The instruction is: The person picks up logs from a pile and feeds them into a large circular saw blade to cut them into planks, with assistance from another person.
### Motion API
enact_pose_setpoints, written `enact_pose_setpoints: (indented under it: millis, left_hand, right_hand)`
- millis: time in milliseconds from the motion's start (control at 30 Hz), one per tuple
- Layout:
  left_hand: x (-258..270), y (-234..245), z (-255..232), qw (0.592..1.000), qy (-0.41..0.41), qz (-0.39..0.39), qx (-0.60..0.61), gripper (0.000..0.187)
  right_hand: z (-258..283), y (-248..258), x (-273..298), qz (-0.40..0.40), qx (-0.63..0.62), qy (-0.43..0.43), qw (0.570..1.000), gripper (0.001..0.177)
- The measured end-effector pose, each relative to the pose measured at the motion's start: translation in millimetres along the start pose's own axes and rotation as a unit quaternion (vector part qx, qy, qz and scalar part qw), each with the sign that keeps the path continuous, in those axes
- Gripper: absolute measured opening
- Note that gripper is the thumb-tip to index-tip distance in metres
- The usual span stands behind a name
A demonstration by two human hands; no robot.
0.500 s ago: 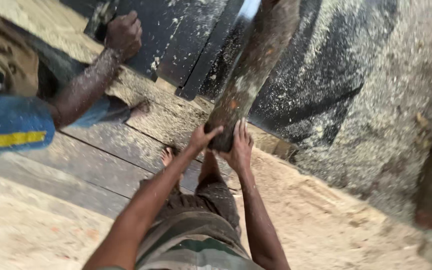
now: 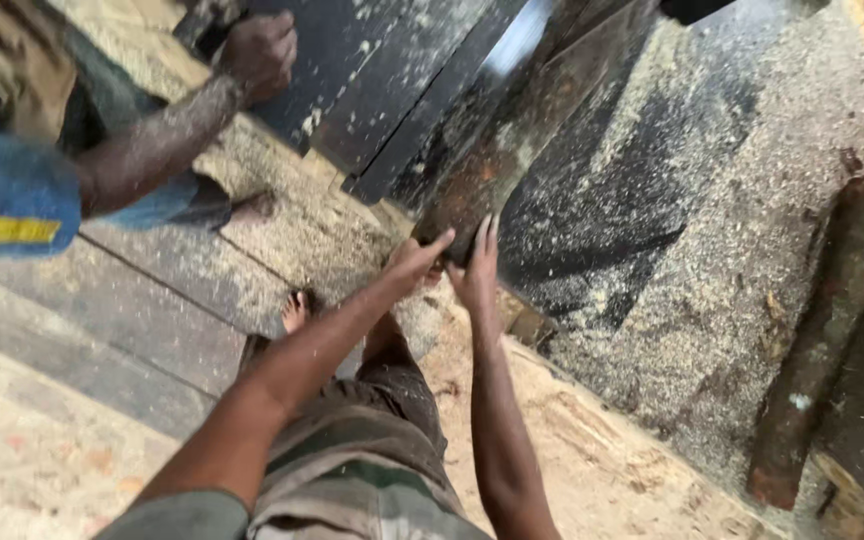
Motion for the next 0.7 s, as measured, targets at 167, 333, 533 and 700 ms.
enact_pose_setpoints:
  millis: [167,333,533,700]
  left_hand:
    - [-4.7,-1.3,-7.8,0.996,-0.002,-0.049,-0.079,0.06]
    - [-44.9,-40.7,-57.9,0.997,-0.011,-0.03,0.067,0.048]
    - [-111.3,-59.9,-136.2,0.994,-0.006,-0.047,0.103,0.048]
    - [-154.3,-78.1,-175.2,0.991,-0.029,-0.04,0.125,0.05]
  right_hand:
    - [6.5,3.2,8.2,-0.028,-0.034,0.033,0.998,0.104]
    - [-12.6,32.1,-50.6,0.036,-0.113,-0.218,0.969,0.084]
    - [-18.8,72.6,-142.0,-0.015,-0.053,0.009,0.998,0.094]
    - [-48.7,88.2,-179.8,-0.029,-0.023,0.079,0.996,0.098]
Point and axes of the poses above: each hand's wrist, its own x-axis away from the middle knuckle, its own y-axis out of the back of the hand, z = x × y, the point moved 8 cm from there along -x, towards the middle knuckle, and after that the axes turned 12 degrees about -x, right-handed, at the moved point
